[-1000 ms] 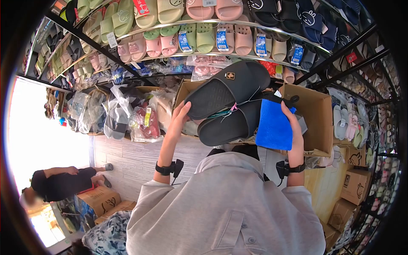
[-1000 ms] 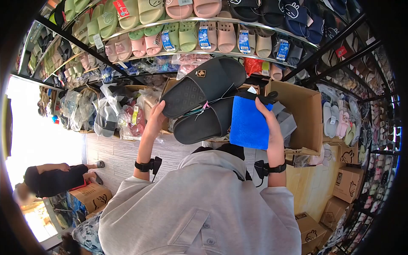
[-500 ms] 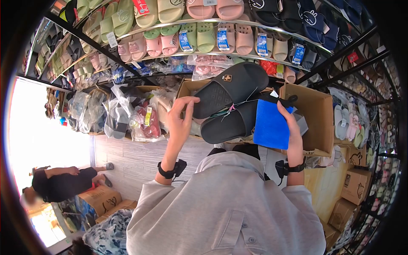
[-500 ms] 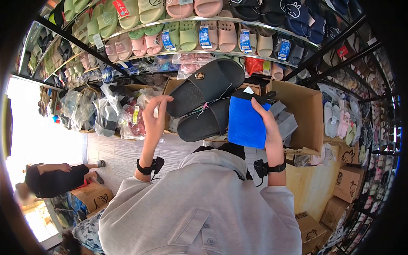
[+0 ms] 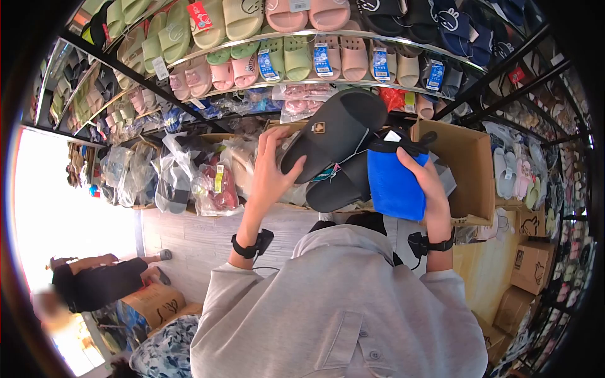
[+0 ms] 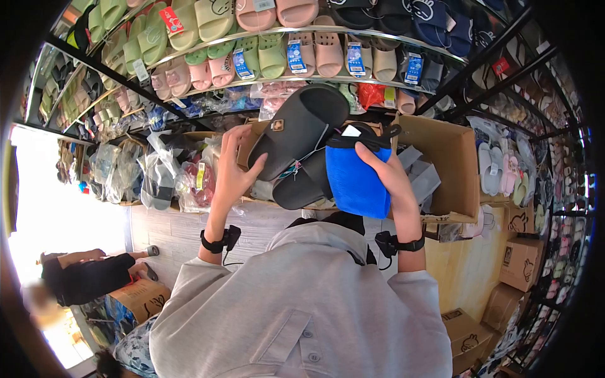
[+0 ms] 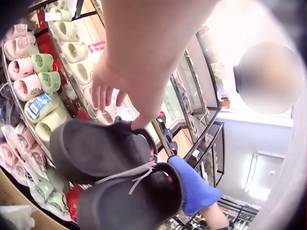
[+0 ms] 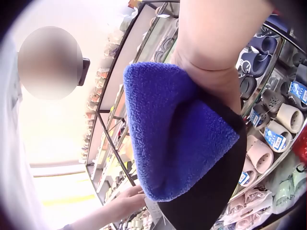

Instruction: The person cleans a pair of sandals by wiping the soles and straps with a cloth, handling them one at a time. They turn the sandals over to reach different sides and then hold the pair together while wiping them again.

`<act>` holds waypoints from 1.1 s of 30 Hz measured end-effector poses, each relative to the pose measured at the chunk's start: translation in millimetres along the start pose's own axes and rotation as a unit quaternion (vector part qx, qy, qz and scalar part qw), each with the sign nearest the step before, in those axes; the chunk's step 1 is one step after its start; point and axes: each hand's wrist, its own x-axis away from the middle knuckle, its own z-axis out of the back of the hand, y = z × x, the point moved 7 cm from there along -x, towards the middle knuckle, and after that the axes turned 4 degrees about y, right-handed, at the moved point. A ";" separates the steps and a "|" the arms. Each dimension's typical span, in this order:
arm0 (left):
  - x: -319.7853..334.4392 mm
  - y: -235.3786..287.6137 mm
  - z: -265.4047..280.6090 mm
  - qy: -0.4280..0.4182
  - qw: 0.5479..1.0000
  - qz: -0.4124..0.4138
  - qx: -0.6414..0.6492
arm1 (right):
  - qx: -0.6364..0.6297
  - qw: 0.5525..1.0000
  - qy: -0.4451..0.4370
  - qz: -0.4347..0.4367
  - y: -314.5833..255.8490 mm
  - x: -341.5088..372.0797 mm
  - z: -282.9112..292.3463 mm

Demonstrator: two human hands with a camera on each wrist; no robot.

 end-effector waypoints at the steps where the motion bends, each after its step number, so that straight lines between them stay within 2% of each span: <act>1: -2.1 -3.1 -4.0 -0.037 0.999 -0.005 0.004 | 0.018 1.000 -0.005 0.012 -3.4 -1.4 -3.1; 4: -5.8 -21.1 -13.9 -0.140 0.990 -0.001 0.014 | 0.046 0.999 -0.018 0.005 -7.5 -5.9 -6.2; 7: -2.4 -44.2 -18.4 -0.202 0.970 0.124 0.057 | 0.042 0.998 -0.031 -0.031 -6.7 -7.6 -6.4; 8: 1.7 -54.6 -21.5 -0.202 0.973 0.094 0.060 | 0.042 0.998 -0.039 -0.038 -5.3 -9.9 -3.2; 11: 14.1 -76.2 -29.1 -0.231 0.945 0.164 0.165 | 0.003 0.999 -0.031 -0.039 -6.9 -6.9 -4.7; 14: 16.3 -69.2 -26.2 -0.172 0.943 0.165 0.230 | -0.068 0.998 -0.006 -0.006 -9.3 -16.1 7.5; 17: 22.4 -83.7 -25.5 -0.125 0.945 0.195 0.232 | -0.117 0.990 0.047 0.062 -11.1 -35.4 36.7; 20: 32.9 -105.1 -25.7 -0.074 0.927 0.274 0.243 | -0.113 0.975 0.132 0.136 -20.4 -33.2 53.1; 23: 39.3 -89.5 -29.8 0.050 0.888 0.348 0.296 | -0.043 0.962 0.207 0.173 -16.4 -24.0 58.1; 24: 40.9 -91.4 -32.5 0.055 0.891 0.355 0.279 | -0.006 0.955 0.212 0.209 -16.5 -21.1 53.8; 27: 42.1 -85.8 -50.4 0.097 0.859 0.353 0.358 | 0.165 0.936 0.240 0.200 -1.0 -14.9 45.6; 28: 39.2 -79.7 -54.3 0.100 0.871 0.340 0.340 | 0.224 0.909 0.255 0.241 -10.5 -0.3 25.1; 29: 36.8 -80.7 -61.5 0.083 0.882 0.318 0.338 | 0.246 0.887 0.233 0.313 -6.2 -0.6 13.8; 31: 30.3 -53.3 -70.9 0.093 0.889 0.282 0.347 | 0.288 0.844 0.125 0.435 -28.7 19.7 -31.6; 33: 30.6 -48.8 -89.3 0.087 0.891 0.273 0.352 | 0.366 0.774 0.057 0.513 -40.6 34.4 -61.5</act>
